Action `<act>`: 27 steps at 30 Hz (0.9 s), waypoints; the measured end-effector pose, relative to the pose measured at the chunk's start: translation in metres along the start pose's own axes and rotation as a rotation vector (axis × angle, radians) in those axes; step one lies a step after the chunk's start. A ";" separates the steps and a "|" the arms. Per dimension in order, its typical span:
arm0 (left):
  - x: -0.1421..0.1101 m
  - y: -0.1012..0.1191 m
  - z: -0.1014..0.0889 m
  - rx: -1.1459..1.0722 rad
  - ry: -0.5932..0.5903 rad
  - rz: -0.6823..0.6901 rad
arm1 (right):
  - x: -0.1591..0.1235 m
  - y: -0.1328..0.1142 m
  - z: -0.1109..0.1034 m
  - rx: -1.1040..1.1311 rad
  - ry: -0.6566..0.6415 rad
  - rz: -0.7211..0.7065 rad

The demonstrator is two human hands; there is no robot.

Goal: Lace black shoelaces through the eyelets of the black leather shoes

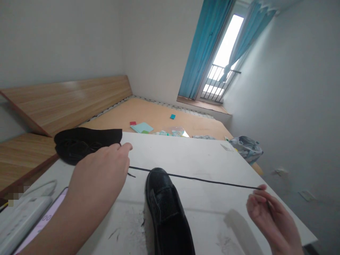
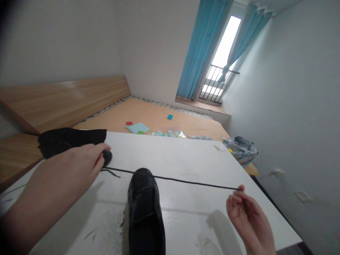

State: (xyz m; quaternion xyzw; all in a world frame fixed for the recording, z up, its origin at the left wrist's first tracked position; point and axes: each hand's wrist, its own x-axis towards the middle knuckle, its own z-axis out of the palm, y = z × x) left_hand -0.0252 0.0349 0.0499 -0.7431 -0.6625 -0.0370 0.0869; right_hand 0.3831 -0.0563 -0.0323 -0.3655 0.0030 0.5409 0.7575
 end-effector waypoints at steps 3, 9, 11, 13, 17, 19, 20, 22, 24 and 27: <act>0.002 0.000 0.007 -0.009 -0.121 0.013 | 0.004 -0.016 -0.021 -0.139 0.039 -0.211; 0.002 0.036 0.022 -0.198 -0.129 0.299 | 0.006 0.020 -0.019 -0.870 -0.098 -0.310; -0.002 0.052 0.025 -0.417 -0.221 0.495 | 0.005 0.044 -0.008 -1.227 -0.247 -0.368; -0.008 0.065 0.030 -0.500 -0.276 0.548 | 0.002 0.066 0.005 -1.467 -0.380 -0.499; -0.015 0.081 0.045 -0.569 -0.242 0.443 | -0.007 0.099 0.029 -1.551 -0.540 -0.669; -0.015 0.083 0.053 -0.648 -0.261 0.400 | -0.011 0.109 0.038 -1.580 -0.661 -0.704; -0.014 0.084 0.057 -0.676 -0.272 0.386 | -0.012 0.112 0.042 -1.594 -0.709 -0.724; -0.012 0.083 0.061 -0.700 -0.289 0.378 | -0.013 0.116 0.046 -1.638 -0.760 -0.735; -0.010 0.081 0.063 -0.706 -0.305 0.393 | -0.013 0.120 0.049 -1.722 -0.782 -0.699; -0.008 0.078 0.064 -0.717 -0.333 0.411 | -0.014 0.128 0.053 -1.884 -0.791 -0.650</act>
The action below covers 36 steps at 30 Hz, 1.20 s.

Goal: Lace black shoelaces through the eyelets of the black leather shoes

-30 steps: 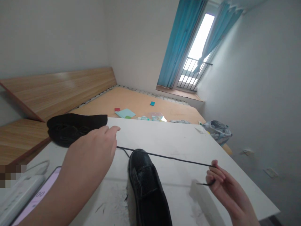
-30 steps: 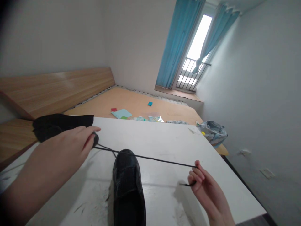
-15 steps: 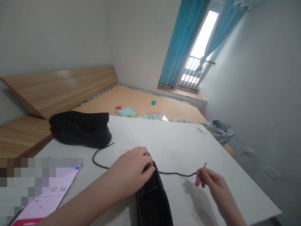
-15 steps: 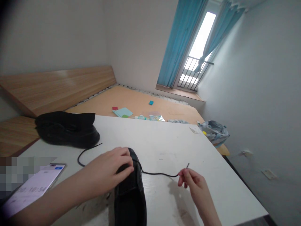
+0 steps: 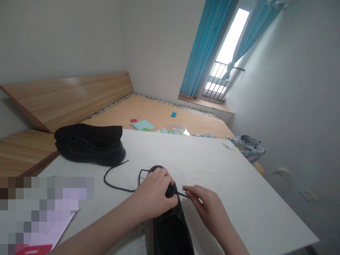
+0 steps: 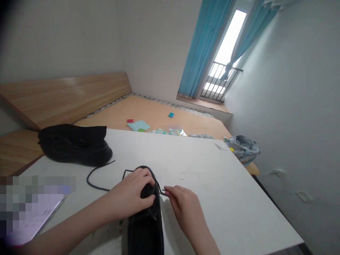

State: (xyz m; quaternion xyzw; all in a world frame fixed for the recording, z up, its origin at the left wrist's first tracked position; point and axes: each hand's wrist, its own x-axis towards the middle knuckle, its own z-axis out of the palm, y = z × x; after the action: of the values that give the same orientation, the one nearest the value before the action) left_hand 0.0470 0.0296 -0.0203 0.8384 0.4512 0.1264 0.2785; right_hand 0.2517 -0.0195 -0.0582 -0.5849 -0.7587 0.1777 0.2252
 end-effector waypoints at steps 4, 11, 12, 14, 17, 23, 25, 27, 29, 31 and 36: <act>0.002 -0.002 -0.001 -0.014 -0.026 0.011 | 0.007 -0.013 0.004 -0.191 -0.047 0.006; 0.005 -0.003 -0.002 -0.038 -0.038 0.045 | 0.018 -0.020 -0.007 -0.273 -0.165 0.001; 0.006 -0.003 -0.001 -0.041 -0.038 0.049 | 0.018 -0.018 -0.008 -0.251 -0.166 -0.001; 0.006 -0.002 -0.001 -0.048 -0.038 0.061 | 0.017 -0.017 -0.009 -0.171 -0.167 0.000; 0.006 0.001 0.002 -0.053 -0.030 0.087 | 0.016 -0.014 -0.010 -0.013 -0.158 0.029; 0.010 0.001 0.010 -0.036 0.026 0.083 | 0.024 0.003 -0.004 0.194 -0.179 0.064; 0.011 0.001 0.013 -0.023 0.050 0.069 | 0.028 0.010 0.001 0.267 -0.179 0.069; 0.012 0.002 0.015 -0.008 0.068 0.062 | 0.030 0.016 0.005 0.314 -0.161 0.072; 0.011 0.004 0.017 0.008 0.079 0.064 | 0.031 0.019 0.007 0.335 -0.134 0.074; 0.010 0.006 0.017 0.021 0.081 0.073 | 0.029 0.019 0.007 0.350 -0.115 0.074; 0.007 0.008 0.010 0.019 0.123 0.072 | 0.020 0.007 -0.002 0.406 -0.050 0.032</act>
State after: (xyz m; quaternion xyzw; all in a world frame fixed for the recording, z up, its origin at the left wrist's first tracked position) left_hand 0.0611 0.0278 -0.0237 0.8474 0.4380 0.1832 0.2377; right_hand 0.2546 0.0020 -0.0575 -0.5350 -0.7033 0.3450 0.3165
